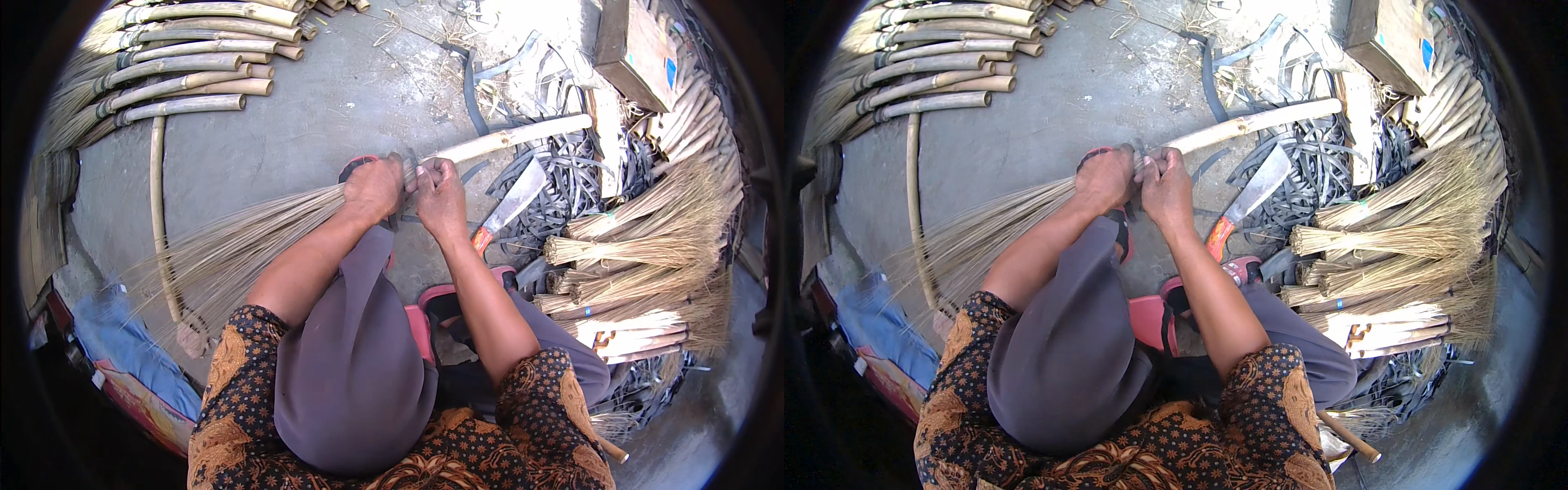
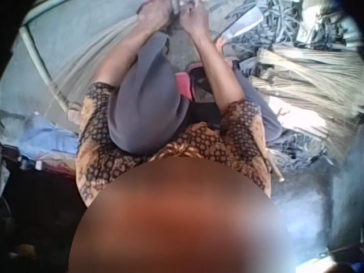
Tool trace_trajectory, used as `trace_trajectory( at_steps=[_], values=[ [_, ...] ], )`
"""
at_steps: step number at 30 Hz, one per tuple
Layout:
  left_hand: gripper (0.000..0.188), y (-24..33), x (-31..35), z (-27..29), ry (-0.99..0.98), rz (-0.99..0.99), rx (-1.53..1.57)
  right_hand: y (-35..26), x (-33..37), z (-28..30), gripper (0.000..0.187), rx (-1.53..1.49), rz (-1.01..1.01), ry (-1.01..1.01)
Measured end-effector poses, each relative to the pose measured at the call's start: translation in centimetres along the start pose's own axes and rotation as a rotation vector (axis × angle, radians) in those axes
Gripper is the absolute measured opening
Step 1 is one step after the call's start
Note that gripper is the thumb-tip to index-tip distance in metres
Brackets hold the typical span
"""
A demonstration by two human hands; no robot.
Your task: The person gathers bundles of straw, aligns them, and secures them to bamboo handles using black straps. They use a knife to trim excess material and tighten the bindings. Finished brooms are placed aside.
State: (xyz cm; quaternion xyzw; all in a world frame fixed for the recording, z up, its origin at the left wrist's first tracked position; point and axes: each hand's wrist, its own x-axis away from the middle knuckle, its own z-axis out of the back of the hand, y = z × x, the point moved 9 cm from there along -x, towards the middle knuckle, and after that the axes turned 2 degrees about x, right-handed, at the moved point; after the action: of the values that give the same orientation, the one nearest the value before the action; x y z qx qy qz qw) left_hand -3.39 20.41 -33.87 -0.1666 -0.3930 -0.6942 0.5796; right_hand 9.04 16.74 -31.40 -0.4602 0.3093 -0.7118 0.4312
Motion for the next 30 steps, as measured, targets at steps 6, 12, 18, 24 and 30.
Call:
trace_trajectory(
  at_steps=[6,12,18,24,30],
  values=[
    [0.039,-0.3,0.5,0.1,0.093,0.001,0.039,0.4,-3.1,-1.1,0.024,0.3,-0.073,-0.055],
    [0.039,0.0,0.5,-0.2,0.168,-0.084,0.027,1.3,-5.3,-2.0,0.03,0.501,-0.159,-0.252],
    [0.038,-0.3,-0.1,-0.6,0.085,-0.095,0.013,0.1,-1.0,-0.7,0.027,0.149,-0.114,-0.224],
    [0.051,-1.7,-1.0,0.9,-0.031,-0.134,0.205,7.2,8.3,1.7,0.025,-0.055,-0.204,-0.309],
    [0.05,0.5,2.4,1.7,-0.292,-0.381,0.588,11.2,5.5,2.5,0.033,0.342,-0.114,-0.334]
  ],
)
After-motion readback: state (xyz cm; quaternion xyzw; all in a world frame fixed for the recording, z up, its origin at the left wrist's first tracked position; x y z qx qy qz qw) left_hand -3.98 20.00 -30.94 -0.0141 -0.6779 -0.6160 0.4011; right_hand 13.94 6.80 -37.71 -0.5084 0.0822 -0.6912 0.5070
